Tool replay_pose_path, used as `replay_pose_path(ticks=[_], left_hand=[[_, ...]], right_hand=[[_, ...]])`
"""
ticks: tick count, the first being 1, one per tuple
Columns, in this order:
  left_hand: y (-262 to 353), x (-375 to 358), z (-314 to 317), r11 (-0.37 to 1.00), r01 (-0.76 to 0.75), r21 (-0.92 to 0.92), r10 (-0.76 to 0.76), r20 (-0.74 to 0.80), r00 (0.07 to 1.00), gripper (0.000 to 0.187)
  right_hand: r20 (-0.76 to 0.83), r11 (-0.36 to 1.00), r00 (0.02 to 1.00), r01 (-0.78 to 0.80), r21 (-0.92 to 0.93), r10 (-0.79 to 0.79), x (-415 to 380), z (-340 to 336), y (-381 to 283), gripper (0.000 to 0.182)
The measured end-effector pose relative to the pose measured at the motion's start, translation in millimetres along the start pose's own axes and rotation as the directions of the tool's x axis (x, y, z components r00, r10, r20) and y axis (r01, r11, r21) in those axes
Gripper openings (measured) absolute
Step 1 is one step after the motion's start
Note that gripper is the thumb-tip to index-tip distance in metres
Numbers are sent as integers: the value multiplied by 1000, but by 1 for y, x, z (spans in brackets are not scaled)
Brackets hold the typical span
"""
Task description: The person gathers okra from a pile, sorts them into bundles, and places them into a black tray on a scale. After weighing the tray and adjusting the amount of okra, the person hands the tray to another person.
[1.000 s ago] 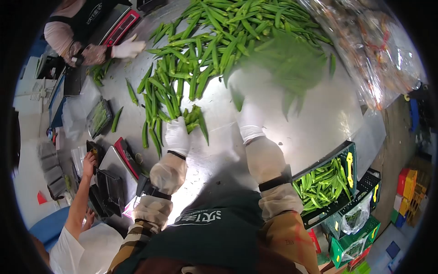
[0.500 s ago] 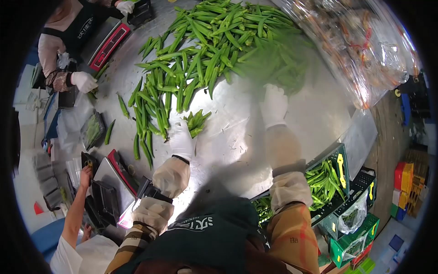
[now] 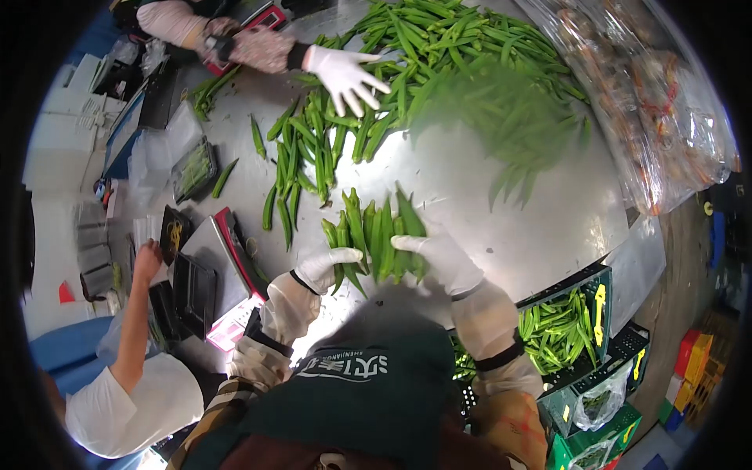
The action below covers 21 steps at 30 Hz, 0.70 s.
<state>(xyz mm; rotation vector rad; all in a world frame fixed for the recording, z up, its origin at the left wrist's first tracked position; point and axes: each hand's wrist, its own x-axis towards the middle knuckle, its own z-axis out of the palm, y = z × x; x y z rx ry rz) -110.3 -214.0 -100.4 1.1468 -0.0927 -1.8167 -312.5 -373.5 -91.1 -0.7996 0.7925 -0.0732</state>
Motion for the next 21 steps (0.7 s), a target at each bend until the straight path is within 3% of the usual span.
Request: replay_pose_path(ticks=[3, 6, 7, 10, 11, 14, 17, 21], left_hand=[[-25, -28, -14, 990, -116, -81, 125, 115, 985, 64], [-47, -42, -24, 818, 15, -576, 115, 189, 975, 76], [-42, -51, -15, 788, 10, -616, 101, 145, 984, 89], [-36, -76, 3, 649, 45, -760, 202, 229, 952, 86], [-45, -74, -6, 687, -39, -725, 186, 124, 975, 86], [-57, -88, -15, 652, 19, -758, 258, 245, 935, 84], [-73, -104, -8, 616, -47, -787, 230, 122, 965, 78], [-102, -108, -32, 718, -145, -680, 342, 163, 925, 67]], right_hand=[[204, 984, 978, -76, 162, 42, -18, 16, 14, 54], [348, 938, 937, -137, 317, 19, -26, 21, 33, 58], [386, 923, 922, -157, 351, 10, -27, 18, 42, 60], [483, 891, 876, -216, 399, -5, -28, 17, 56, 62], [491, 879, 871, -238, 412, 6, -33, 25, 53, 61], [510, 873, 860, -252, 416, 5, -41, 35, 57, 60], [461, 876, 887, -214, 432, -11, -53, 58, 56, 56], [382, 934, 924, -159, 320, 26, -62, 80, 65, 60]])
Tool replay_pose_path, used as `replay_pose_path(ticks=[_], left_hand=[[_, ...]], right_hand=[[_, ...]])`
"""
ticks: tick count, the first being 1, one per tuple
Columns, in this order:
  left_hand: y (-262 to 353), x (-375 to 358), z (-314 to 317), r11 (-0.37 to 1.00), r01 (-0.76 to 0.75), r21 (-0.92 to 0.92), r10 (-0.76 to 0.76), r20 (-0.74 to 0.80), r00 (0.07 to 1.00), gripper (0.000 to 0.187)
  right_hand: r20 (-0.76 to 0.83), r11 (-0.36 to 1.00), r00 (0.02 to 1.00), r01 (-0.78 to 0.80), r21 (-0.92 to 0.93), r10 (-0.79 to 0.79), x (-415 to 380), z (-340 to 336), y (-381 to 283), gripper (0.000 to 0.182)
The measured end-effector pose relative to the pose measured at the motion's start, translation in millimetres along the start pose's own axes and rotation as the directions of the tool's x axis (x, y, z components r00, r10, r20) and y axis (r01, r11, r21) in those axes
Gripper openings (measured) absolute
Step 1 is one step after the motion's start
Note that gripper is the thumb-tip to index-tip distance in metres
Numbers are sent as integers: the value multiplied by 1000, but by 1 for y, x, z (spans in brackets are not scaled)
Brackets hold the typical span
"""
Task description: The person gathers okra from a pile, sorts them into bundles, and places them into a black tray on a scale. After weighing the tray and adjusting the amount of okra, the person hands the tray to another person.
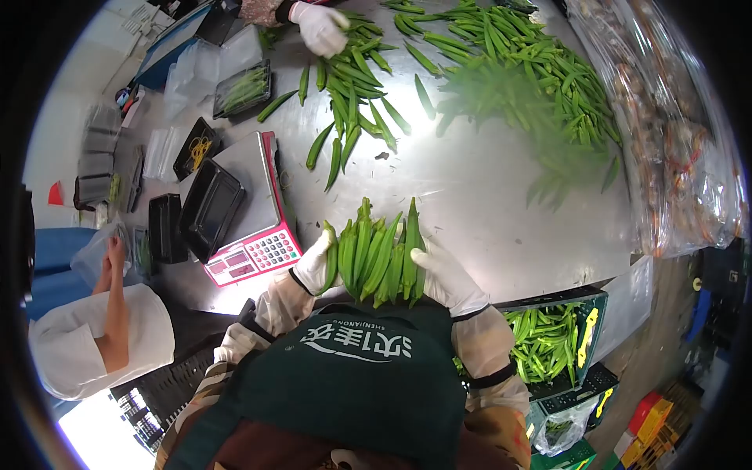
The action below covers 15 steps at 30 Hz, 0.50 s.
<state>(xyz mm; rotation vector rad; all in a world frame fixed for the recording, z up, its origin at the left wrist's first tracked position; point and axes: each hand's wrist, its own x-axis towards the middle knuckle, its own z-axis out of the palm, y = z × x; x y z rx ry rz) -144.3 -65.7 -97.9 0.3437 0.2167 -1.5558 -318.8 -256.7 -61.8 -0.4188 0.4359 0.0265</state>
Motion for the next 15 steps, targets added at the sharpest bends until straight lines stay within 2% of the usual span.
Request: replay_pose_path(ticks=[2, 4, 5, 7, 10, 13, 15], left_hand=[[-1, -5, -4, 986, 5, 164, -8, 18, 1000, 62], [-7, -3, -11, 995, -2, 97, 8, -60, 998, 60], [-9, -2, -12, 996, -8, 88, 16, -88, 996, 60], [-13, 1, -13, 996, -36, 79, 37, -17, 999, 60], [-11, 5, -19, 994, -39, 102, 35, 33, 999, 61], [-13, 16, -29, 991, -51, 126, 48, 30, 998, 62], [-14, 22, -34, 996, -13, 89, 13, 2, 1000, 62]], right_hand=[[-152, 947, 985, 27, -320, -80, 6, -5, 17, 54], [-290, 791, 928, 7, -612, -233, 9, 12, 23, 44], [-311, 784, 915, 10, -621, -258, 8, 23, 22, 44], [-360, 774, 881, 11, -633, -307, 7, 34, 22, 45], [-295, 752, 864, 135, -646, -408, 5, 32, 23, 46], [-310, 785, 849, 180, -592, -428, -5, 45, 17, 48], [-295, 711, 835, 153, -686, -464, -8, 43, 16, 48]])
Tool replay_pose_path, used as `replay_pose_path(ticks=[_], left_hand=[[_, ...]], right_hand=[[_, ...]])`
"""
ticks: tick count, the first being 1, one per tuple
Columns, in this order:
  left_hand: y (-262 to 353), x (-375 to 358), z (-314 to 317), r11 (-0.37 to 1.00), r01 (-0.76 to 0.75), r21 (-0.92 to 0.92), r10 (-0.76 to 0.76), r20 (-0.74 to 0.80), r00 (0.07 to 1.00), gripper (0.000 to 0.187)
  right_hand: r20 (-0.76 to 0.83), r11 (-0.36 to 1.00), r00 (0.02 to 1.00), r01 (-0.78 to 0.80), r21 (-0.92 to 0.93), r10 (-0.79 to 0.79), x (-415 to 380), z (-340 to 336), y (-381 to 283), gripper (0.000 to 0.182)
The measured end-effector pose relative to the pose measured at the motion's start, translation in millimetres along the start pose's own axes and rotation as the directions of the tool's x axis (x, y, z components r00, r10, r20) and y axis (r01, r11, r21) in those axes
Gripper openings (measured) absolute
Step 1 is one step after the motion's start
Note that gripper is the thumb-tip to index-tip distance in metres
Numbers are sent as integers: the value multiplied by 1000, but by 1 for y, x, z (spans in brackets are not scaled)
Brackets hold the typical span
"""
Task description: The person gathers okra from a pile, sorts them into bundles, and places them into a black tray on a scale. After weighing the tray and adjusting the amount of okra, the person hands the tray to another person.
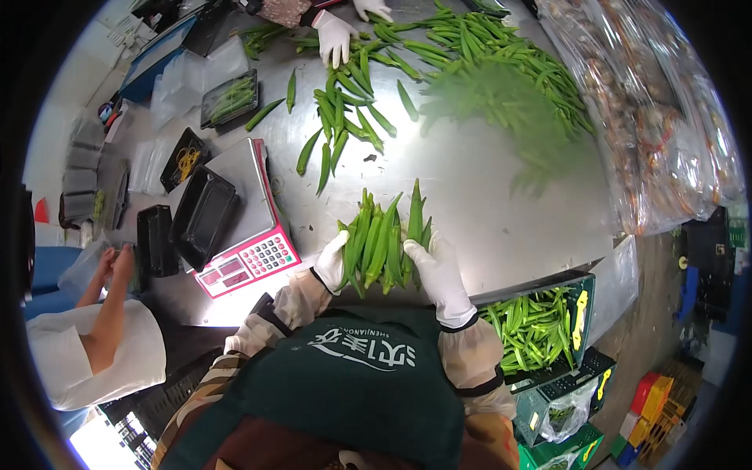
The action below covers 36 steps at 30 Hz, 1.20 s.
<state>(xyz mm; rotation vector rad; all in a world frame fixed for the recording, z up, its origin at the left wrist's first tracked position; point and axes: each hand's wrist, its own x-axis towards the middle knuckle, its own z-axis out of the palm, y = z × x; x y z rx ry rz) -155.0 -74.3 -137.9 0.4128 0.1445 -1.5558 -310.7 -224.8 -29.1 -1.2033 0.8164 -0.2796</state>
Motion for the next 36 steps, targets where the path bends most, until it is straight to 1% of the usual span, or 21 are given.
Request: replay_pose_path(ticks=[3, 4, 5, 6, 8, 9, 10, 16, 17, 20, 23, 24, 27, 29, 30, 31, 32, 33, 34, 35, 36], left_hand=[[-10, 11, 20, 988, -16, -155, 17, 1, 1000, 62], [-14, 16, 22, 991, -31, -129, 33, 19, 999, 62], [-16, 21, 23, 994, -46, -102, 50, 36, 998, 62], [-18, 25, 24, 995, -63, -76, 67, 54, 996, 61], [-17, 31, 30, 997, -70, -39, 68, -66, 996, 60], [-15, 34, 34, 997, -76, -20, 73, -126, 989, 59], [-14, 36, 36, 997, -83, 0, 81, -185, 979, 59], [-8, 41, 31, 983, -148, -113, 144, -45, 989, 59], [-8, 43, 29, 983, -153, -101, 147, -59, 987, 59], [-11, 48, 28, 982, -151, -116, 148, -35, 988, 59], [-14, 55, 23, 978, -157, -135, 157, -14, 988, 61], [-15, 57, 19, 977, -163, -138, 162, -15, 987, 62], [-13, 59, 29, 977, -20, -214, 54, 154, 987, 68], [-9, 53, 48, 965, 35, -262, 30, 241, 970, 72], [-6, 53, 54, 957, 63, -282, 21, 285, 958, 73], [-5, 54, 47, 935, 76, -347, 12, 245, 969, 75], [-1, 50, 51, 973, 16, -230, 23, 167, 986, 75], [4, 46, 58, 994, -26, -107, 36, 99, 994, 76], [7, 46, 62, 998, -58, 17, 57, 45, 997, 76], [8, 50, 44, 996, -28, -88, 43, 175, 984, 76], [9, 47, 49, 997, -58, -41, 61, 78, 995, 77]], right_hand=[[-53, 989, 995, 72, -129, -79, -5, 1, -3, 48], [-73, 982, 991, 96, -166, -109, -7, 2, -3, 48], [-133, 899, 951, 209, -385, -279, -1, 0, 15, 49], [-139, 876, 938, 232, -422, -316, 0, -1, 21, 50], [-141, 823, 909, 278, -494, -392, 7, 6, 16, 51], [-151, 831, 925, 230, -507, -349, 10, 3, 17, 47], [-152, 866, 940, 207, -456, -305, 10, 3, 10, 45], [-130, 999, 991, 29, 30, -25, 2, -8, -30, 28], [-99, 994, 992, 89, 65, -82, 2, -14, -19, 25], [-148, 985, 975, 154, -79, -164, 6, -15, -11, 22], [-145, 917, 987, 119, 382, -68, 7, -24, -10, 27], [-119, 887, 992, 94, 453, -44, 6, -28, -9, 29], [18, 808, 999, -37, 588, 33, -9, -39, -17, 40], [-91, 833, 992, -24, 552, 88, -32, -61, -17, 41], [-144, 845, 983, -18, 534, 112, -48, -79, -14, 41], [-101, 915, 987, -75, 397, 125, -72, -114, -8, 40], [-65, 961, 988, -122, 247, 142, -102, -156, 4, 39], [-186, 973, 956, -232, -3, 228, -133, -191, 20, 31], [-441, 485, 881, -465, -741, 171, -170, -265, 71, 26], [-605, 254, 782, -621, -741, 148, -212, -327, 119, 22], [-675, 348, 726, -671, -655, 131, -215, -325, 103, 19]])
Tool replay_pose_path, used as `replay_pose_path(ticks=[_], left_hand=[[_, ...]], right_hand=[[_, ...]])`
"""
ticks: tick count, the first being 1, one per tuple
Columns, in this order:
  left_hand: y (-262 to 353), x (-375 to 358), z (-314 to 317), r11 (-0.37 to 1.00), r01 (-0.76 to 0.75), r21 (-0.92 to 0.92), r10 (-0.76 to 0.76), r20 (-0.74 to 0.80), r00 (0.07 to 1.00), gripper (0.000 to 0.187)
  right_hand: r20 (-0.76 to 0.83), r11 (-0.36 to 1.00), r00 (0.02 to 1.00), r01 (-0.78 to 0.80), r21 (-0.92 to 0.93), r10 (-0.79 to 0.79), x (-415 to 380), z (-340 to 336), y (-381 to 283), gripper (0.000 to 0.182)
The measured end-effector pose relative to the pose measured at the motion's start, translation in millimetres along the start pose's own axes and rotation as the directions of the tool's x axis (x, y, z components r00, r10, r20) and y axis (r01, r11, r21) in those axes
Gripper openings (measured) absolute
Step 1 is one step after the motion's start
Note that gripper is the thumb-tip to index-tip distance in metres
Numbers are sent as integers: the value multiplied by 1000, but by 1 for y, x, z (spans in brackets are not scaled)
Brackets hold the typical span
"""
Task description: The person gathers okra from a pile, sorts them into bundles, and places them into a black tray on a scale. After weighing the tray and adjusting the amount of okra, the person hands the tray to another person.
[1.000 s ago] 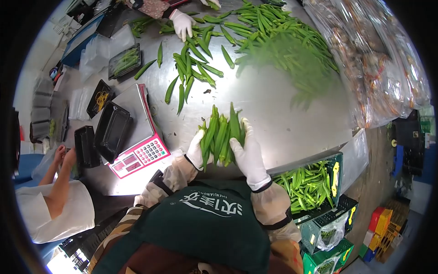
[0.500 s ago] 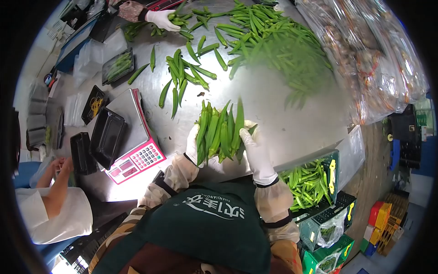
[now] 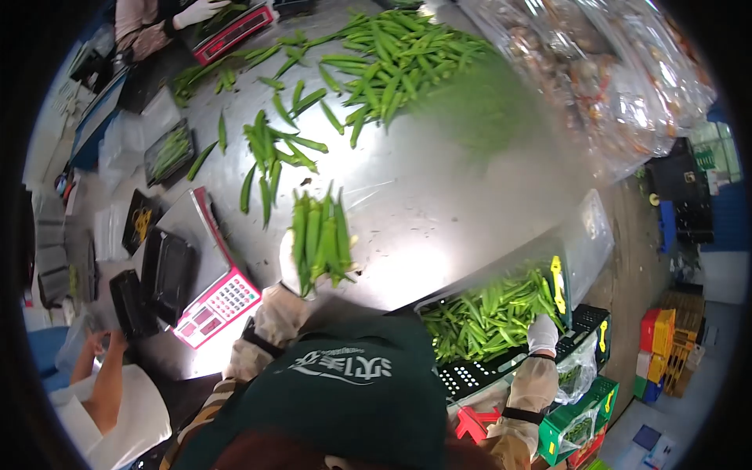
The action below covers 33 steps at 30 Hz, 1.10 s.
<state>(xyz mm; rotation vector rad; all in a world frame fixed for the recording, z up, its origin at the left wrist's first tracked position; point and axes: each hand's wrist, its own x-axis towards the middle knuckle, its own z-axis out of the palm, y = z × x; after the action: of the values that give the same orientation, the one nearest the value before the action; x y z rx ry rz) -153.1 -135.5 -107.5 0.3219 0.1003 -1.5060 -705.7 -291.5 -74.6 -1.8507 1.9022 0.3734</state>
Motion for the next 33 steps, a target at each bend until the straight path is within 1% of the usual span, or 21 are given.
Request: replay_pose_path(ticks=[1, 2, 4, 6, 8, 10, 13, 15, 16, 17, 18, 19, 20, 21, 23, 24, 25, 26, 28, 30, 33], left_hand=[[1, 0, -6, 1000, 6, -24, -5, 47, 999, 74], [1, 1, -12, 999, 10, -47, -6, 92, 996, 71], [3, -2, -7, 1000, 2, 30, -2, 19, 1000, 74], [4, -4, 7, 999, -16, 43, 17, -43, 999, 72], [11, -9, 14, 990, -9, 140, 25, -112, 993, 85], [14, -15, 20, 995, -48, 88, 64, -194, 979, 80], [20, -22, 23, 995, -84, 51, 91, -151, 984, 71], [24, -29, 24, 988, -122, 92, 136, -167, 976, 73], [28, -31, 35, 975, -142, 172, 176, -199, 964, 75], [32, -32, 38, 968, -168, 185, 201, -176, 964, 75], [35, -34, 38, 962, -194, 193, 224, -145, 964, 76], [37, -35, 35, 962, -217, 167, 239, -129, 962, 76], [39, -36, 32, 962, -233, 138, 249, -108, 962, 76], [42, -37, 32, 959, -251, 132, 266, -110, 958, 77], [47, -40, 27, 953, -264, 147, 281, -115, 953, 77], [50, -43, 27, 953, -272, 136, 289, -124, 949, 77], [53, -49, 33, 961, -277, 6, 277, -58, 959, 73], [58, -55, 22, 960, -281, -8, 279, -101, 955, 70], [66, -71, 16, 932, -320, 170, 358, -303, 883, 66], [79, -94, 17, 948, -312, 61, 318, -170, 933, 64], [90, -126, 19, 958, -284, -33, 280, -87, 956, 73]], right_hand=[[-48, 991, 996, -71, 117, 77, -4, -13, -1, 17], [128, 801, 977, -215, 558, 173, -9, -37, -61, 17], [-219, 853, 968, 215, 475, -122, 29, -38, -114, 15], [-510, 889, 843, 356, 287, -173, 93, -17, -158, 21], [-489, 765, 867, 377, 522, -94, 115, -21, -240, 18], [-455, 598, 887, 405, 691, -75, 144, -19, -300, 24], [-647, 859, 756, 393, 329, -98, 261, 41, -325, 39], [-727, 950, 653, 314, 3, -213, 266, 54, -337, 53], [-567, 931, 793, 346, 114, -225, 271, 46, -340, 57], [-546, 922, 821, 325, 211, -165, 262, 43, -353, 50], [-494, 842, 841, 421, 338, -222, 278, 54, -347, 43], [-338, 611, 903, 428, 666, -265, 263, 53, -359, 36], [-109, 550, 929, 300, 779, -353, 235, 44, -373, 35], [118, 510, 889, 141, 848, -442, 200, 38, -389, 34], [327, 173, 604, -299, 938, -727, 129, 54, -419, 40], [395, 178, 385, -489, 854, -834, 79, 40, -439, 45], [387, 168, 336, -530, 831, -859, 39, 34, -454, 47], [404, 188, 261, -588, 787, -876, 13, 40, -465, 45], [408, 170, 311, -578, 798, -859, -20, 70, -485, 41], [407, 228, 186, -593, 772, -894, -38, 74, -494, 44], [556, 453, 291, -353, 818, -778, -58, 95, -506, 53]])
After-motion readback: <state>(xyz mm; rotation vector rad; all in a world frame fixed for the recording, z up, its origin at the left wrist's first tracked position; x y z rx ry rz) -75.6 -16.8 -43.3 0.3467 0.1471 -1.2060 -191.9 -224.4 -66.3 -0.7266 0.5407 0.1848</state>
